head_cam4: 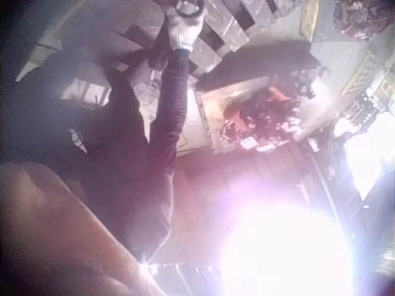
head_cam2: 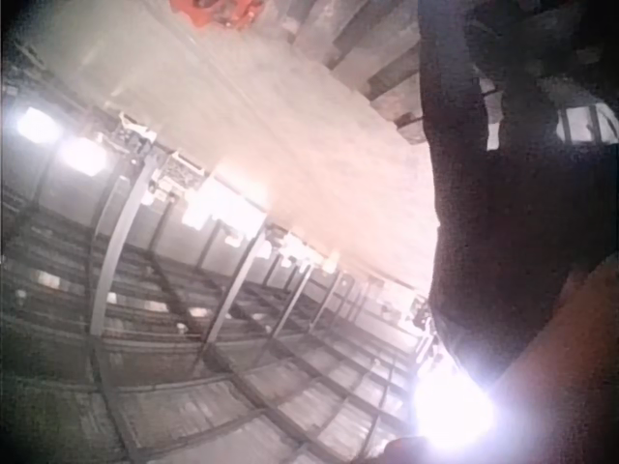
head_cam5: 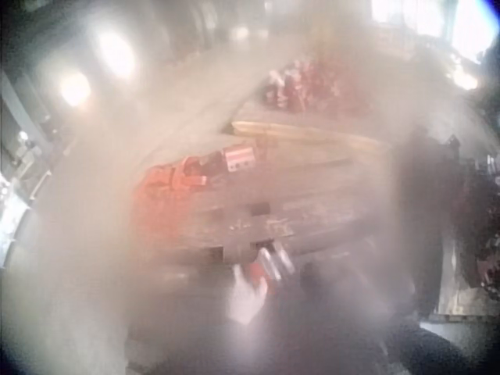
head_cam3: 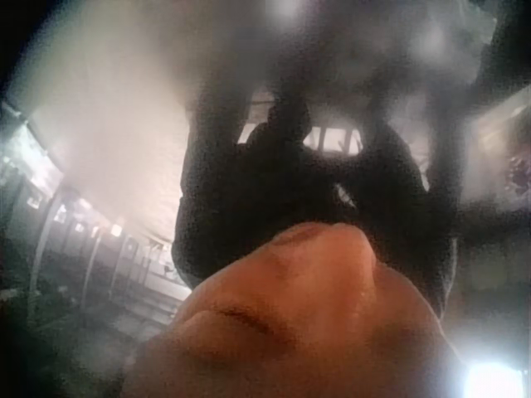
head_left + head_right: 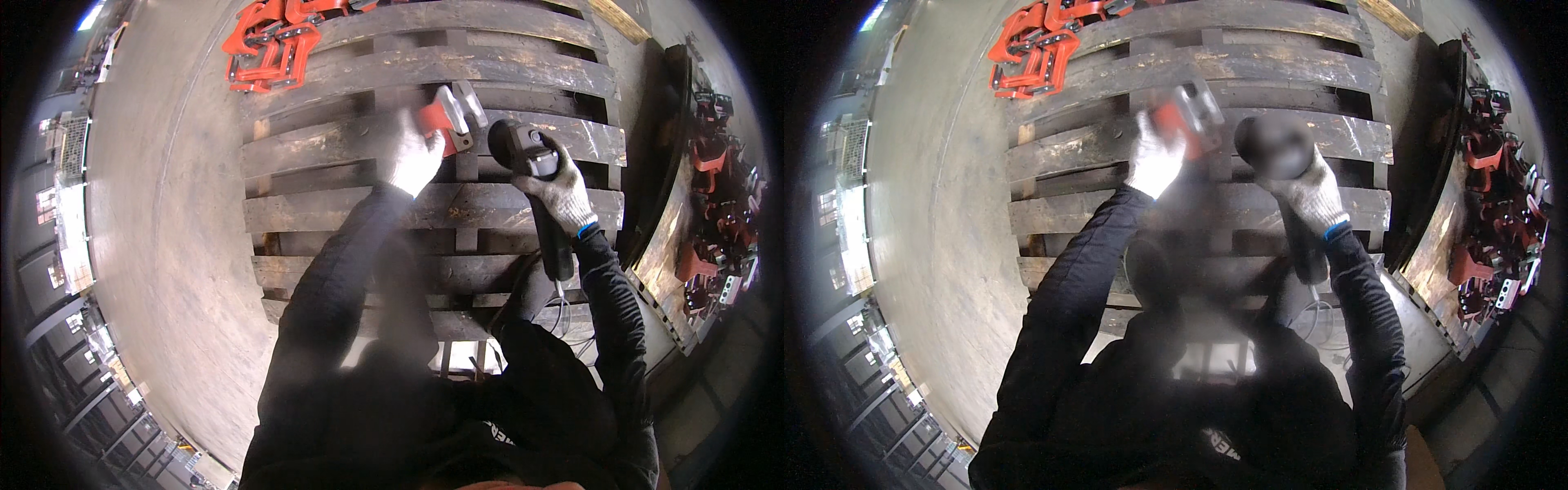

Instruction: The person uses an angle grinder to smooth the edges of red metal parts on a wooden pallet. They repeatedly pick up each part, grind its edges, and place it back on the pallet.

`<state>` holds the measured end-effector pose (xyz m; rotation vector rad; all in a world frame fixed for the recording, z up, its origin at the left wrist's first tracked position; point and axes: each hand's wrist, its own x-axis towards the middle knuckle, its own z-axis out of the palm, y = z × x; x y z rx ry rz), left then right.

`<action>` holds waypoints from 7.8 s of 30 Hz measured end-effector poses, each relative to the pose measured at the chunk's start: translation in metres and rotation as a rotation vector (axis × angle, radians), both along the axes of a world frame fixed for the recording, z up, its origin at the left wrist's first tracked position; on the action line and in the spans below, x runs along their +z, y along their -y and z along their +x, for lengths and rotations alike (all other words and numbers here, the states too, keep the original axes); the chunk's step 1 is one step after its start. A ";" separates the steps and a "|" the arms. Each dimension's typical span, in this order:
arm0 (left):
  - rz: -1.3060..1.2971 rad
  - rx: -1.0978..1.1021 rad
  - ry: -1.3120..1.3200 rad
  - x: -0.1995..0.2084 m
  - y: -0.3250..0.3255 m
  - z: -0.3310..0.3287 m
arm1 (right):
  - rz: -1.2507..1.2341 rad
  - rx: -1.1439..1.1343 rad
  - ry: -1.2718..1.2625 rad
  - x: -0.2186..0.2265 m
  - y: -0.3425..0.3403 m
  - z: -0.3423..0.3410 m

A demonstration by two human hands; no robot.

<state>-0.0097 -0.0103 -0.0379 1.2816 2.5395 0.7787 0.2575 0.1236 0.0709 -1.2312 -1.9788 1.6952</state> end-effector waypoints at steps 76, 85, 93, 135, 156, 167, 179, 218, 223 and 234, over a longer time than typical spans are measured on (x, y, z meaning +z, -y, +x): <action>0.041 -0.161 0.005 0.041 -0.017 0.023 | 0.467 0.281 0.499 -0.072 -0.023 -0.099; 0.000 -0.188 -0.095 0.043 -0.016 0.021 | 0.509 0.461 0.712 -0.058 -0.012 -0.081; -0.082 -0.157 -0.087 0.045 -0.013 0.020 | 0.399 0.495 0.624 -0.006 0.034 -0.040; 0.033 -0.160 -0.005 0.041 -0.014 0.018 | 0.383 0.346 0.449 -0.059 -0.052 -0.093; -0.038 -0.067 0.128 0.033 0.000 0.015 | 0.368 -0.024 0.268 -0.009 -0.036 -0.015; -0.053 0.247 0.227 0.066 -0.004 -0.011 | -0.032 -0.071 0.009 0.016 0.027 0.012; 0.063 0.415 1.058 0.022 0.000 -0.022 | 0.080 0.106 -0.156 0.033 0.031 -0.007; 0.759 -0.055 1.963 0.000 0.036 -0.039 | -0.282 0.009 -0.040 0.019 0.026 -0.001; 0.663 0.537 1.895 0.062 -0.006 -0.001 | 0.043 -0.053 -0.200 0.040 0.029 -0.024; 0.485 -0.145 1.182 -0.103 0.016 -0.010 | 0.160 0.048 -0.185 0.053 0.026 -0.072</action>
